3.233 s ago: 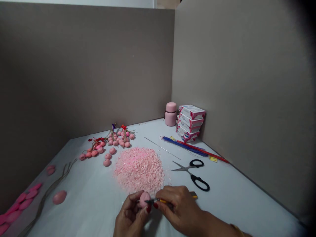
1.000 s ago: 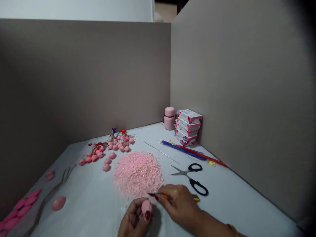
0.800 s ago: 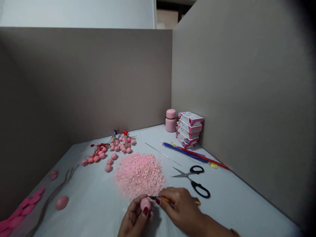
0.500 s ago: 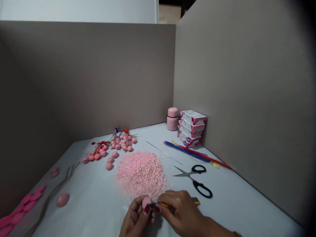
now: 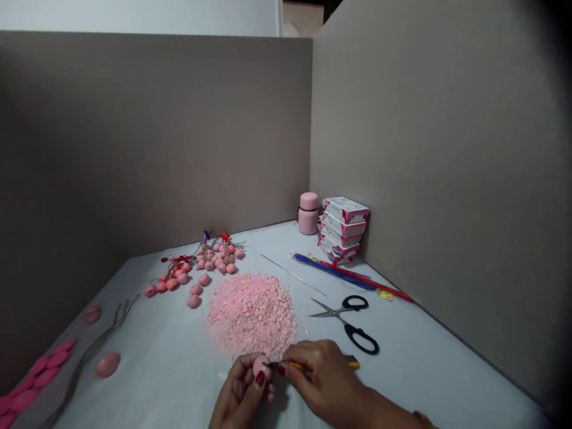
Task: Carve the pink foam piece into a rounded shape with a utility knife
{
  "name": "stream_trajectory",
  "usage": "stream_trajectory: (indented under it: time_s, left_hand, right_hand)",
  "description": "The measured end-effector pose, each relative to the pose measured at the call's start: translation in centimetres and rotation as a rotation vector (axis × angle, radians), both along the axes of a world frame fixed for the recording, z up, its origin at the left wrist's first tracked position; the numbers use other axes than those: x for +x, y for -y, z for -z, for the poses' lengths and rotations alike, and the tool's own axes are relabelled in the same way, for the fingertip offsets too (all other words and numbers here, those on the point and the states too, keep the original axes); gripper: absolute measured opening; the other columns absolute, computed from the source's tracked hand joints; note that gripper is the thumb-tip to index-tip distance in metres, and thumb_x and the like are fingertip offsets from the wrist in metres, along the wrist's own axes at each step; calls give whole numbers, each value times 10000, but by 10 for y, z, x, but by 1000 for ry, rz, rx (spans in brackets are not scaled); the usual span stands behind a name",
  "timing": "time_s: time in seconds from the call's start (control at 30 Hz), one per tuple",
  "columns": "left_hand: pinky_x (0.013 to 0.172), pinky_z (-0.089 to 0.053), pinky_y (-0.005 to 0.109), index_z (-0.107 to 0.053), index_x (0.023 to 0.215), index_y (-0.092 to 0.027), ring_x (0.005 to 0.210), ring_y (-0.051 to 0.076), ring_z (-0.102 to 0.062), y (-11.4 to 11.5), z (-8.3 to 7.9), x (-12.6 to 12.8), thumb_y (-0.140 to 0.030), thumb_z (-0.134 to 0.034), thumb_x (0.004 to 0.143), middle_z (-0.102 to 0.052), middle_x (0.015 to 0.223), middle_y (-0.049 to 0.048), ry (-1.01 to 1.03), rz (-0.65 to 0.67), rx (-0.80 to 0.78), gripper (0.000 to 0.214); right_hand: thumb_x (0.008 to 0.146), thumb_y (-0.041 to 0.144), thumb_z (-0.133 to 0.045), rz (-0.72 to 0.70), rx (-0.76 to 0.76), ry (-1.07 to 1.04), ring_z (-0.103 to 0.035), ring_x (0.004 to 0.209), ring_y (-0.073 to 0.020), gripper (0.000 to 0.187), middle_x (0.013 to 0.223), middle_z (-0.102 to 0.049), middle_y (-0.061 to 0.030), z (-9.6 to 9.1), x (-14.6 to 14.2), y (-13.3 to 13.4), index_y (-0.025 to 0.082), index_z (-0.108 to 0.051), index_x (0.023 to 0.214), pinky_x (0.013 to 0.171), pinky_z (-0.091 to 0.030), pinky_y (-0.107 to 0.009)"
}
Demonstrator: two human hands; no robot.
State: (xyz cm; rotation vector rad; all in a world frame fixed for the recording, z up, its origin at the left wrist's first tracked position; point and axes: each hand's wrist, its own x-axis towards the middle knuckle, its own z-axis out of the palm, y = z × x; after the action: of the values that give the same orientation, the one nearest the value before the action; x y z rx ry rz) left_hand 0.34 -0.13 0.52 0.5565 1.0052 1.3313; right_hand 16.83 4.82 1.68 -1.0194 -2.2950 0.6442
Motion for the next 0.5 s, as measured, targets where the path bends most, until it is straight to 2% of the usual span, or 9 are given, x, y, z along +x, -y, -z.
stream_trajectory:
  time_s: [0.17, 0.3, 0.4, 0.5]
  left_hand:
    - [605, -470, 216, -755, 761, -174, 567, 88, -604, -1, 4, -1, -332, -898, 508, -724, 643, 7, 51, -3, -32, 331]
    - [563, -481, 187, -757, 745, -161, 545, 78, -610, -1, 5, -2, -304, -896, 522, -725, 630, 6, 72, 12, 3, 299]
    - [531, -480, 168, -758, 735, -154, 528, 76, -614, 1, 1, -2, -298, -900, 512, -709, 609, 2, 110, 67, 5, 301]
    - [558, -507, 181, -767, 771, -173, 548, 88, -637, 4, -7, -1, -280, -909, 491, -718, 640, 3, 117, 73, -81, 332]
  right_hand:
    - [883, 253, -500, 33, 27, 28, -565, 577, -122, 253, 621, -643, 13, 1, -3, 3, 199, -557, 643, 550, -291, -234]
    - [889, 257, -495, 43, 30, 48, -572, 581, -126, 263, 617, -641, 14, 1, -2, 2, 200, -562, 641, 556, -297, -232]
    - [898, 282, -494, 98, 27, 58, -571, 583, -134, 271, 624, -642, 8, 1, 3, -4, 203, -587, 656, 558, -299, -237]
    - [927, 293, -465, 151, 21, 17, -559, 580, -132, 281, 634, -635, 9, 0, 7, -8, 205, -619, 709, 567, -311, -237]
